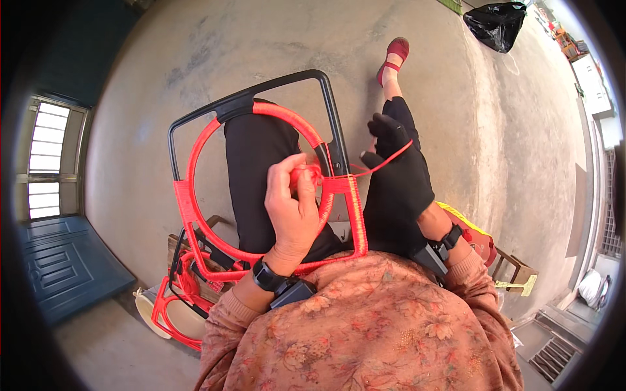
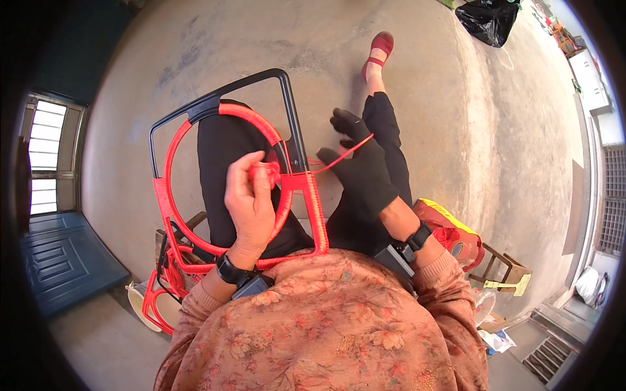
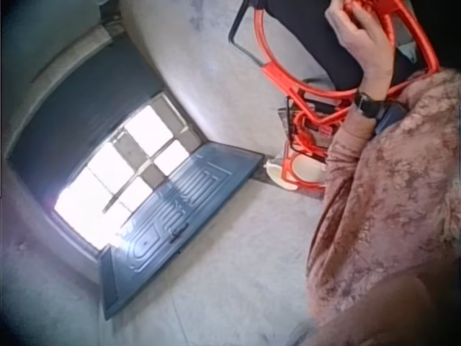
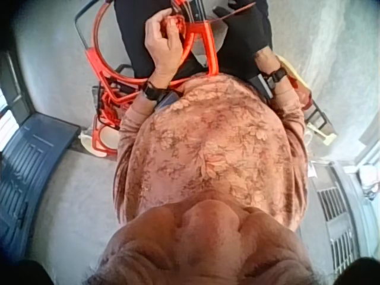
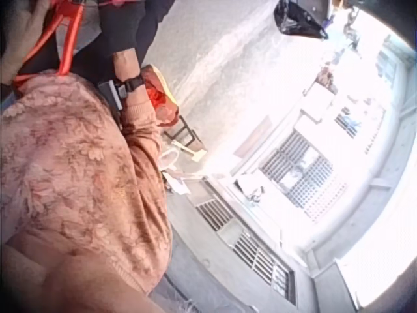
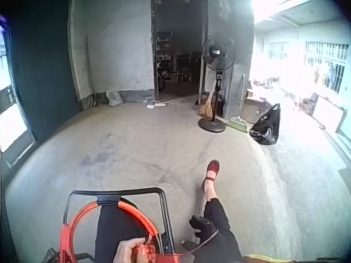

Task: Wrapping a red rope around a metal chair frame to create a seat or backrest.

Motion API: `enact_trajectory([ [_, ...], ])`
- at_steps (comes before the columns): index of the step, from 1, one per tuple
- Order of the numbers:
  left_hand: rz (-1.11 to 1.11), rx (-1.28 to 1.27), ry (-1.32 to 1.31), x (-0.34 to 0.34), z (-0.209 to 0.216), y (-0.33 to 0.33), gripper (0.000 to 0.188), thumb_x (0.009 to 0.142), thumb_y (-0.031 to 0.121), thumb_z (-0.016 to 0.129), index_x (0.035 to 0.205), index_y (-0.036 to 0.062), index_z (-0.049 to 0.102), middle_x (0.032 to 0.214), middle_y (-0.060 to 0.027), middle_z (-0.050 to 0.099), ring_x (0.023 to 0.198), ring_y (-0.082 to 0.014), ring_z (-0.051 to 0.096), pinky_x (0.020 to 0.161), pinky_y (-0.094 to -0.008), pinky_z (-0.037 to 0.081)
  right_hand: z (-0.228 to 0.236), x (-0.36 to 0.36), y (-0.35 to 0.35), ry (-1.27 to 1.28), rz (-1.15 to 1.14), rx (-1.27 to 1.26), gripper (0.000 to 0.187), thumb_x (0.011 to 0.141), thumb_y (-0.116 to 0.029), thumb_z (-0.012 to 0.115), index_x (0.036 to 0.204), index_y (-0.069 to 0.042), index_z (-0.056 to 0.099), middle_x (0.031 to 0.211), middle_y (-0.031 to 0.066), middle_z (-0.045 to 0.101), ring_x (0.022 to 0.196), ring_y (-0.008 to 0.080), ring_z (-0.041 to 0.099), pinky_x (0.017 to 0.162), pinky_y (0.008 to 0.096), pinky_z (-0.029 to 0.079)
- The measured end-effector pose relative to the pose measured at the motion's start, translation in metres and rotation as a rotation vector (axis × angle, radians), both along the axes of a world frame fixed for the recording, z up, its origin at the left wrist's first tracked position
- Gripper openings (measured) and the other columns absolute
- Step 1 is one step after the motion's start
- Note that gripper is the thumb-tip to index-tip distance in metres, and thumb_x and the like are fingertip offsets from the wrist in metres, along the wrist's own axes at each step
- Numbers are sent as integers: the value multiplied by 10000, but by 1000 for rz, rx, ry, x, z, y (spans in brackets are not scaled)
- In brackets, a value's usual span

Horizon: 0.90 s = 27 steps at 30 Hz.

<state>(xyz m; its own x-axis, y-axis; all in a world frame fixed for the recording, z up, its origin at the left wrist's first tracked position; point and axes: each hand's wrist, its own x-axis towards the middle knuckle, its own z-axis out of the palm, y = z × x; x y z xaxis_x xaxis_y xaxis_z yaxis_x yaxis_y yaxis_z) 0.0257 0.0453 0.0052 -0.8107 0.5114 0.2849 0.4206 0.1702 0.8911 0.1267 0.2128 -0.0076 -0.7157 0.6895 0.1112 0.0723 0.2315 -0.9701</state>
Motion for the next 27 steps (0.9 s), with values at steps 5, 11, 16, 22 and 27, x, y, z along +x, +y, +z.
enact_trajectory([
  [5,-132,129,355,2,16,-5,200,837,7,606,1035,-3,580,956,-153,602,846,-307,593,754,-361,491,43,-23,-28,-85,333,823,512,792,-120,720,1256,-40,519,1269,98,552,1179,214,526,953,356,443],
  [11,-62,144,-235,3,2,-3,150,861,29,606,992,-25,556,869,-99,589,730,-144,584,659,-271,489,28,-2,-10,173,90,-226,297,819,-30,659,1097,4,561,995,63,620,900,151,608,777,295,514],
  [16,-190,62,-531,-2,-2,-3,132,920,95,580,974,-13,529,804,-38,593,643,-64,555,556,-207,478,31,61,58,-473,168,639,225,818,-58,648,1030,-2,597,823,48,642,771,134,617,726,301,501],
  [22,-270,115,-824,-3,3,-3,183,970,172,514,1022,-3,511,798,-52,611,594,-88,581,534,-234,518,-88,213,185,43,-658,-282,112,859,-96,609,970,-80,605,756,50,614,672,201,626,634,345,520],
  [27,-282,65,-951,-4,4,-3,206,982,202,490,1031,3,512,804,-64,619,600,-109,607,541,-241,523,-74,214,172,120,-640,-509,313,873,-128,611,1170,-46,551,722,-14,533,607,117,539,593,277,482],
])
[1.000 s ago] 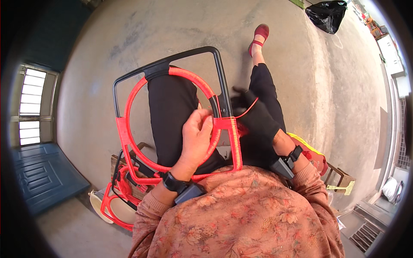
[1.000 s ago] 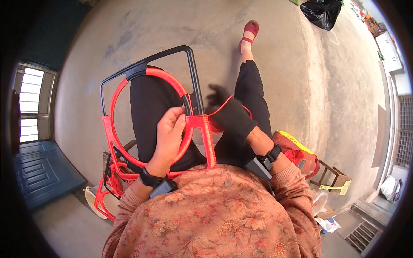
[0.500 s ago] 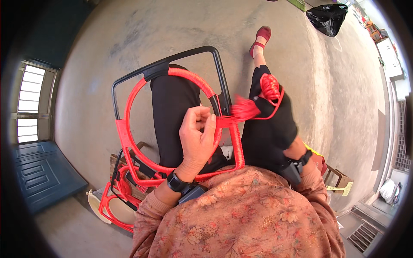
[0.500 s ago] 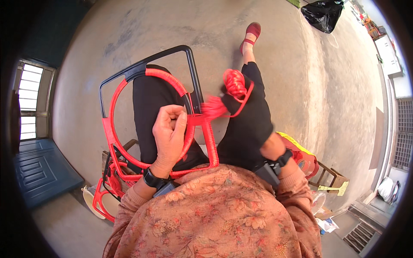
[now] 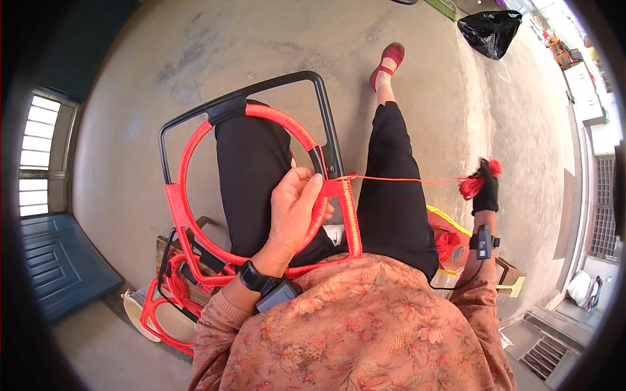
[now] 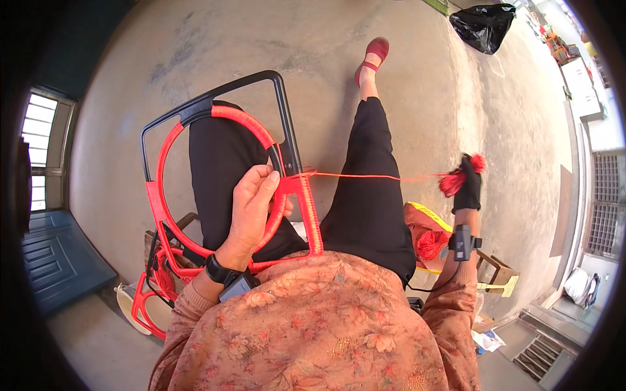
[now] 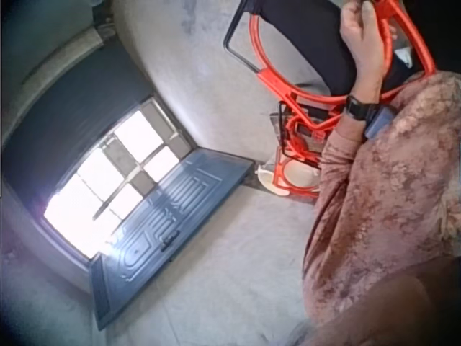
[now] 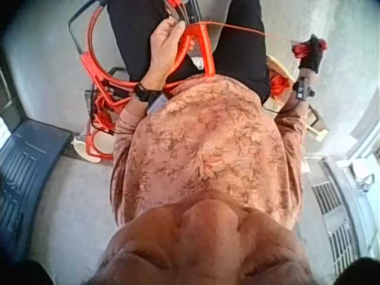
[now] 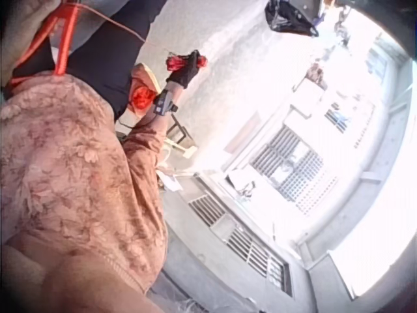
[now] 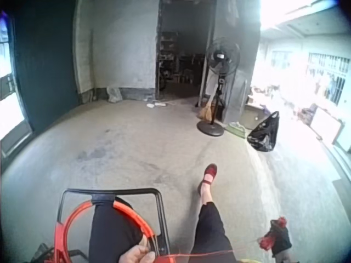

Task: Wrapping a red rope around a metal chair frame to create a seat or backrest.

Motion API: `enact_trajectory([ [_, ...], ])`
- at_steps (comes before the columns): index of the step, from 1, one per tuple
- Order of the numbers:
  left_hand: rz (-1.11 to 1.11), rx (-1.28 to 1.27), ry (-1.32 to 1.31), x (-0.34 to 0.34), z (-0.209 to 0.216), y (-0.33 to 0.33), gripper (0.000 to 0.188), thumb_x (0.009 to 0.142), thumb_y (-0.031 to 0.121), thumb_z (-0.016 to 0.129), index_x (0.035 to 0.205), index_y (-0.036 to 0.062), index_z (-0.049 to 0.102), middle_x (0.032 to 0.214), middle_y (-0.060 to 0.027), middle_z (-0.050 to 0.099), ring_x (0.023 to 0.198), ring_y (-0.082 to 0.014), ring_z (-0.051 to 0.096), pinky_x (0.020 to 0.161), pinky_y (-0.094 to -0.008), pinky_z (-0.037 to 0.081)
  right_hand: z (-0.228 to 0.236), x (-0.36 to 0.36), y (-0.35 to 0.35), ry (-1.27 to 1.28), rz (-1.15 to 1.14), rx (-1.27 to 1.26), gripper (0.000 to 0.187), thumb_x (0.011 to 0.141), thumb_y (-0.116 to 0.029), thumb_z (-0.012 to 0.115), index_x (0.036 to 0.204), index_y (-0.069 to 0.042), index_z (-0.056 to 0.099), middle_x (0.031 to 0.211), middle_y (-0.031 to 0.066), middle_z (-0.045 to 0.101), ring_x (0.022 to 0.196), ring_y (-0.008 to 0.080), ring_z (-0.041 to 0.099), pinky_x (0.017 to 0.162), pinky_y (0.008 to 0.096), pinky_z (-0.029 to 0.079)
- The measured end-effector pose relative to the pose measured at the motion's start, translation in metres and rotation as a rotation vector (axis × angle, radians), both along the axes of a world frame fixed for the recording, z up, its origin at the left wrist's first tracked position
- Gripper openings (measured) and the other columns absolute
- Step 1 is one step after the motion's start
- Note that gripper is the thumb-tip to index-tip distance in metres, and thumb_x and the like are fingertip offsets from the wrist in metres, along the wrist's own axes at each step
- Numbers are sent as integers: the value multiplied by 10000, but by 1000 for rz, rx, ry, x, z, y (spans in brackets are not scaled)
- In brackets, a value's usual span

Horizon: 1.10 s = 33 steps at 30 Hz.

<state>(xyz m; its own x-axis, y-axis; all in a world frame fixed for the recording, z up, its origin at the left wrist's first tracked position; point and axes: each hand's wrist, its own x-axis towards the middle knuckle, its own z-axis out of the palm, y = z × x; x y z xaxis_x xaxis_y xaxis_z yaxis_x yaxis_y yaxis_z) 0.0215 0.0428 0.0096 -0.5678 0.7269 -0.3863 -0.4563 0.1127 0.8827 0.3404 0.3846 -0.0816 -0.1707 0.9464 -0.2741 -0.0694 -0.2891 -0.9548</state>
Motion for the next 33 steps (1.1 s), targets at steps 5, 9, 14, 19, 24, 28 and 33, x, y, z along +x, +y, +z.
enact_trajectory([
  [5,11,44,-44,2,0,1,204,989,208,477,1032,12,514,802,-66,621,593,-115,608,546,-249,525,32,-138,-112,-10,731,-154,527,898,-208,582,1362,-9,430,726,-23,518,646,67,521,599,210,445],
  [9,5,53,-60,3,-3,3,211,997,219,463,1039,19,512,810,-68,625,613,-122,619,555,-253,531,-34,-164,-159,63,1016,39,334,922,-177,577,1198,2,521,859,47,607,741,140,591,669,268,494],
  [14,69,79,-103,1,-2,-1,237,1014,249,421,1042,30,507,864,-92,652,667,-139,645,581,-260,542,57,-181,-167,200,940,-250,181,903,-130,590,1008,15,570,878,132,646,808,213,634,759,314,514],
  [19,42,85,-95,0,-6,1,239,1014,255,421,1030,31,505,872,-98,656,668,-140,646,581,-260,543,32,-177,-149,429,725,-364,239,915,-145,568,1083,24,546,861,134,635,723,193,635,681,330,524],
  [24,57,96,-132,-1,-4,0,240,1013,255,423,1029,31,506,862,-93,652,667,-137,644,581,-259,543,58,-203,-181,162,1015,-319,242,943,-144,524,1115,24,551,997,141,630,760,170,631,699,326,521],
  [28,64,91,-133,0,-2,1,226,1009,245,436,1019,33,514,844,-87,649,659,-135,641,580,-259,542,37,-167,-151,391,874,-359,197,907,-170,583,1049,-34,561,1005,64,627,935,169,610,844,288,494],
  [33,49,105,-169,-2,-2,0,198,999,226,463,1007,38,521,823,-80,646,625,-139,632,567,-260,535,69,-173,-162,634,373,-424,295,954,-273,490,1093,-24,564,1019,96,644,922,217,645,767,305,539],
])
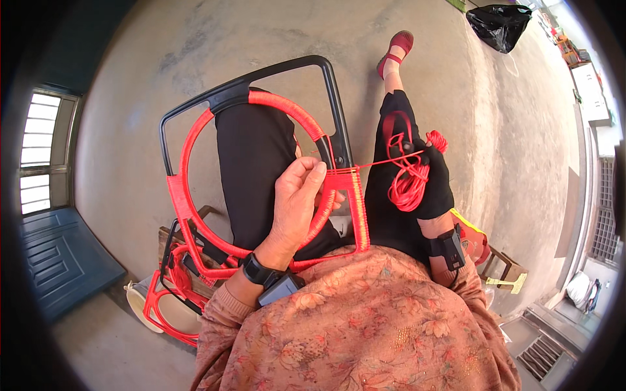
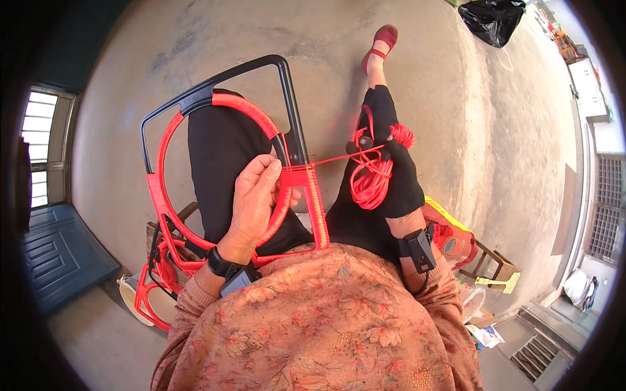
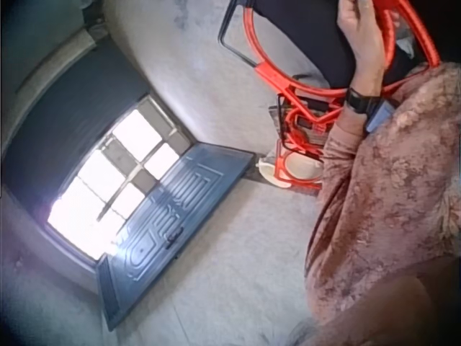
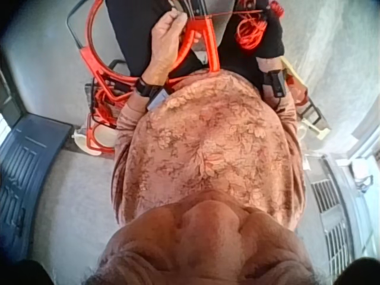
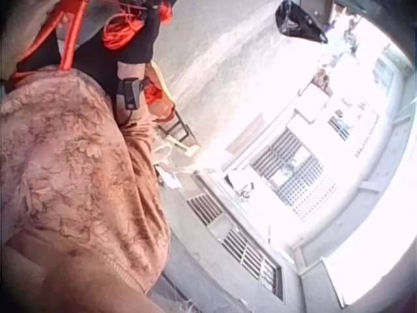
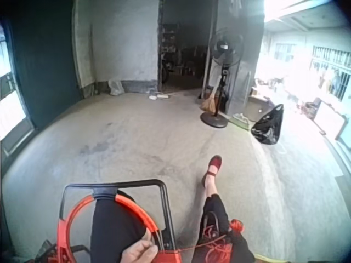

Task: Wrapping a red rope around a metal chair frame to create a seat or backrest.

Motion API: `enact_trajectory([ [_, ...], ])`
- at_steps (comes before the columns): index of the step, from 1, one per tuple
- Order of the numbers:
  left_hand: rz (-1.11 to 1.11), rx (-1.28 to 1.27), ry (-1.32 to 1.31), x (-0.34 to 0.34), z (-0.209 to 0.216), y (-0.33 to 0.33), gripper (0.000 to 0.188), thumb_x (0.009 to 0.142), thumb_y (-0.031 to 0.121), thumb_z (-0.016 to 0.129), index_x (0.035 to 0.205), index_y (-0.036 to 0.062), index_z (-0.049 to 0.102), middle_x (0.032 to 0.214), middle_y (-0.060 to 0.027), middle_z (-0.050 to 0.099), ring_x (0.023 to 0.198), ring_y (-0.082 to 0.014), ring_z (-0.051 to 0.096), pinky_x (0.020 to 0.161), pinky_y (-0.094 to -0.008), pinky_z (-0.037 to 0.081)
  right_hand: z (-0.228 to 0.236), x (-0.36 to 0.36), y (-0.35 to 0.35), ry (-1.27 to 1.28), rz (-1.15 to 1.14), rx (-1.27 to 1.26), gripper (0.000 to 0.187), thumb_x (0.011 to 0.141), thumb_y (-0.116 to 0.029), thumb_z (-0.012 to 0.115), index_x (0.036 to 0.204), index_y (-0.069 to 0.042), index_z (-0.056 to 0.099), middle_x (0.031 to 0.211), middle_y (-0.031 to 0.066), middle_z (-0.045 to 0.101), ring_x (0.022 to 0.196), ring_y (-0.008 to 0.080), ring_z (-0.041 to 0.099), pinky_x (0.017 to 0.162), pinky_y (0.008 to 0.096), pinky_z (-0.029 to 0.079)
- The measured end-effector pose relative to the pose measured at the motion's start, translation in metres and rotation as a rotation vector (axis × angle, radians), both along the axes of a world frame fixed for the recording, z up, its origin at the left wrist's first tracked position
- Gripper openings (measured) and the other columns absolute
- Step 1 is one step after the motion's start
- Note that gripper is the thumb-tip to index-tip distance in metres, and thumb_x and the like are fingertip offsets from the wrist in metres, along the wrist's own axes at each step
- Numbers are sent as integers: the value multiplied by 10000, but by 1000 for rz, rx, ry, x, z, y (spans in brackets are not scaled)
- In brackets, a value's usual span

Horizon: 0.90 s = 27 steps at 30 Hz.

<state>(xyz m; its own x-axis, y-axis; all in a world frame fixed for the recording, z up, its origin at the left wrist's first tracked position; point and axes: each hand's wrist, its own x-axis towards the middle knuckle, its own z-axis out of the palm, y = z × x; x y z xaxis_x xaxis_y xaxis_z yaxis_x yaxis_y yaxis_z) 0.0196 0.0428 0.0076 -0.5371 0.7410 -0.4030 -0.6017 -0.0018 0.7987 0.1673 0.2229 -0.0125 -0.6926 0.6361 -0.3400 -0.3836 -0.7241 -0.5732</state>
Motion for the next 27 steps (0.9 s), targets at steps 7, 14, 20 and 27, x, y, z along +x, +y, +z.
enact_trajectory([
  [7,-47,39,-111,-1,-3,-5,149,968,185,527,930,40,528,750,-76,640,595,-142,631,530,-250,522,-5,7,4,-197,-22,-115,146,889,-171,599,1012,-98,570,855,54,624,766,201,645,684,316,544],
  [14,-94,1,-12,4,-8,3,171,980,208,501,962,40,530,809,-82,650,648,-145,642,567,-261,535,-28,12,52,-730,288,585,250,865,-237,654,1003,-44,575,837,67,630,784,167,634,677,298,491],
  [20,46,84,344,9,2,6,403,984,267,472,1272,-11,424,1127,-111,567,959,-143,583,796,-277,500,59,-40,-7,-784,162,1982,313,773,-75,599,1085,-49,596,954,126,646,911,292,632,804,384,492],
  [27,176,61,351,5,-13,8,219,923,55,518,1127,-22,536,1005,-57,595,940,-107,545,840,-258,434,67,-42,-12,-603,330,1829,292,752,-53,627,1043,-36,615,1063,99,612,998,199,593,864,322,471],
])
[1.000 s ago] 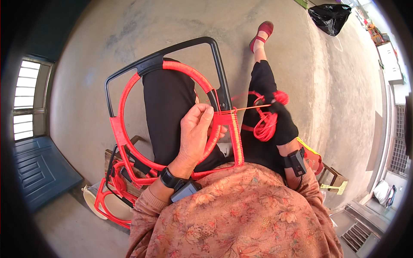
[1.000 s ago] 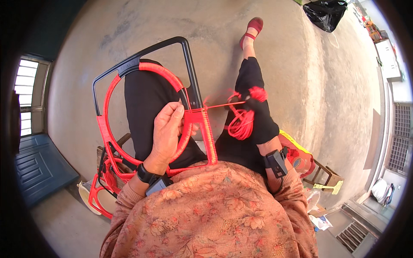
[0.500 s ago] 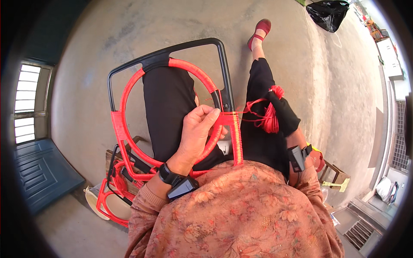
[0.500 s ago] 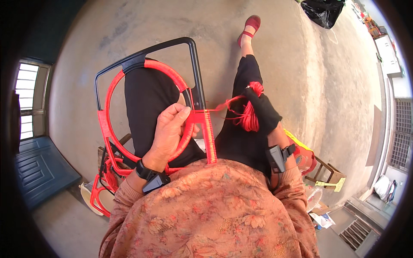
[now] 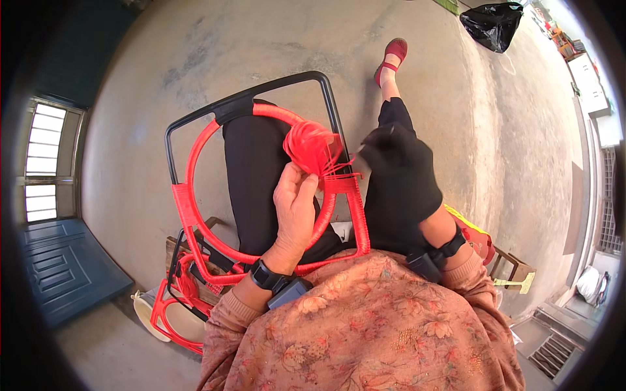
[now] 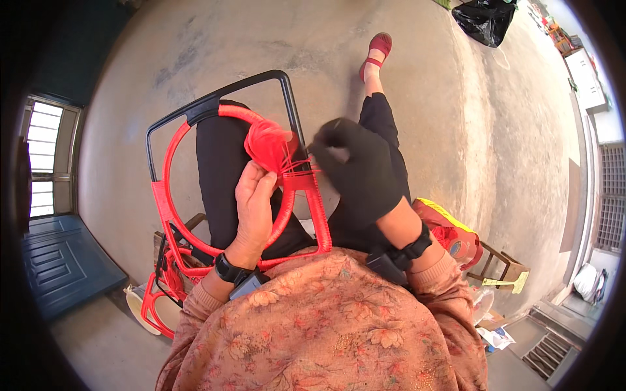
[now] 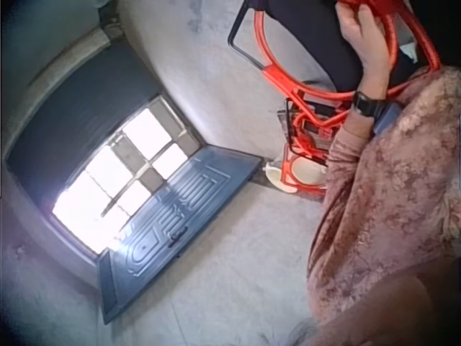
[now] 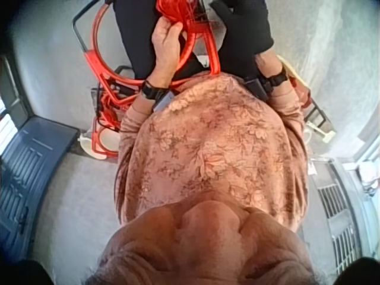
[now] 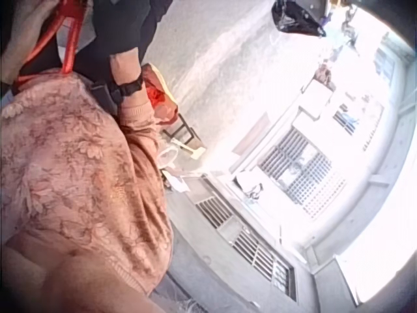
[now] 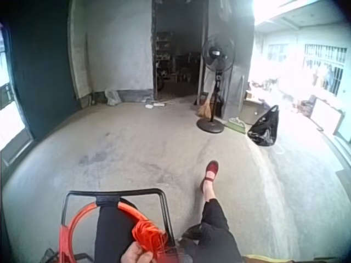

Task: Wrapping a red rope around a metal chair frame to create a seat or backrest.

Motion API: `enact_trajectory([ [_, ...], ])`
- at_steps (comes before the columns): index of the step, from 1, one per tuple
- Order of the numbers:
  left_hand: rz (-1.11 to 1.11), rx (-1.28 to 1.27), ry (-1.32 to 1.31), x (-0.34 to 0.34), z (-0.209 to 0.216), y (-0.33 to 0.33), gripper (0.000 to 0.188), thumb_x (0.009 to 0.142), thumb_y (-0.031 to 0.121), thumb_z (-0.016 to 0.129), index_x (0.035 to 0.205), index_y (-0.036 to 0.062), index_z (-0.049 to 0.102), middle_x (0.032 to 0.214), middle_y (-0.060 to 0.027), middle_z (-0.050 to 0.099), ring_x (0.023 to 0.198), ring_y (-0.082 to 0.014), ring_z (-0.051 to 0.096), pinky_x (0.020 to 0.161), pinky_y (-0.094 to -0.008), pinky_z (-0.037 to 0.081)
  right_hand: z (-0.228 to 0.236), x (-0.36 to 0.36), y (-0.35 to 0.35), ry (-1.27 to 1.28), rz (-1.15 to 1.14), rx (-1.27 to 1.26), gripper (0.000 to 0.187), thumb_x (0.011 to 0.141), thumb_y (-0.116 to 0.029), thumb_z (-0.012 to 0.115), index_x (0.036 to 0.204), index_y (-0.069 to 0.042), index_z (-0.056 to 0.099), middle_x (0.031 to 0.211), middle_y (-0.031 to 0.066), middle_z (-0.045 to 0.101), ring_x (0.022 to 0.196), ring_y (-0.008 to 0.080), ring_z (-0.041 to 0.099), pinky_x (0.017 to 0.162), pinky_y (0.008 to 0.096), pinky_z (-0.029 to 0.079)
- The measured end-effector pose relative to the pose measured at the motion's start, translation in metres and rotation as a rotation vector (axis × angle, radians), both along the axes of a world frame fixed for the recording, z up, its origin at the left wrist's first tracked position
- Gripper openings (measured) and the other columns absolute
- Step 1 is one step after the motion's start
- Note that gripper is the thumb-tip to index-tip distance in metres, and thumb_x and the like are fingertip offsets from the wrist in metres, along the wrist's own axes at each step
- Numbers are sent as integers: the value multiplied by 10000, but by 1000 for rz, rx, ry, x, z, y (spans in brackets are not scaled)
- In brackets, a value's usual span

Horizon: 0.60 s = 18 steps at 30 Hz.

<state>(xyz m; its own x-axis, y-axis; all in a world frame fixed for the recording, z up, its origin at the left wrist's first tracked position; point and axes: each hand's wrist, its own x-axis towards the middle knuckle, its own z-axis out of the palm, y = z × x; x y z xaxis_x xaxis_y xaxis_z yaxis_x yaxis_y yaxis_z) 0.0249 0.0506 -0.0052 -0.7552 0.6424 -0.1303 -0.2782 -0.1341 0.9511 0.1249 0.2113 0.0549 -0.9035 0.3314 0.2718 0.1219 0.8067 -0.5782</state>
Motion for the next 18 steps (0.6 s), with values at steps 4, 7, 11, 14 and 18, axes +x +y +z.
enact_trajectory([
  [4,-74,-190,-38,-3,-27,-8,202,917,20,461,1099,-5,546,986,-42,640,913,-112,607,829,-285,486,-49,4,23,-196,139,-888,262,888,-144,619,1102,1,577,985,47,626,908,81,558,824,241,452],
  [7,-110,-55,-346,-4,-15,-5,186,915,32,459,1071,6,558,973,-72,658,861,-153,646,770,-328,530,-48,-2,8,-224,235,-1073,258,886,-129,620,1110,-8,584,1009,20,623,913,83,557,826,253,455],
  [11,-95,-12,-470,-4,-5,-2,175,916,51,456,1048,11,563,971,-102,662,834,-196,663,715,-361,551,-63,-2,4,-235,208,-1078,263,893,-120,610,1128,-6,579,1026,25,621,933,87,558,841,254,456],
  [14,-106,43,-502,-5,-3,-3,178,921,68,443,1042,14,562,975,-121,662,844,-211,662,708,-356,547,-65,-1,22,-165,300,-928,277,892,-103,604,1146,0,566,1036,33,616,942,96,560,850,253,455],
  [18,-114,4,-486,-5,-1,-2,175,925,75,431,1025,14,560,967,-127,661,845,-216,661,699,-355,545,-76,-3,47,292,-197,-845,269,871,-86,609,1122,6,580,984,30,619,897,99,570,803,248,463],
])
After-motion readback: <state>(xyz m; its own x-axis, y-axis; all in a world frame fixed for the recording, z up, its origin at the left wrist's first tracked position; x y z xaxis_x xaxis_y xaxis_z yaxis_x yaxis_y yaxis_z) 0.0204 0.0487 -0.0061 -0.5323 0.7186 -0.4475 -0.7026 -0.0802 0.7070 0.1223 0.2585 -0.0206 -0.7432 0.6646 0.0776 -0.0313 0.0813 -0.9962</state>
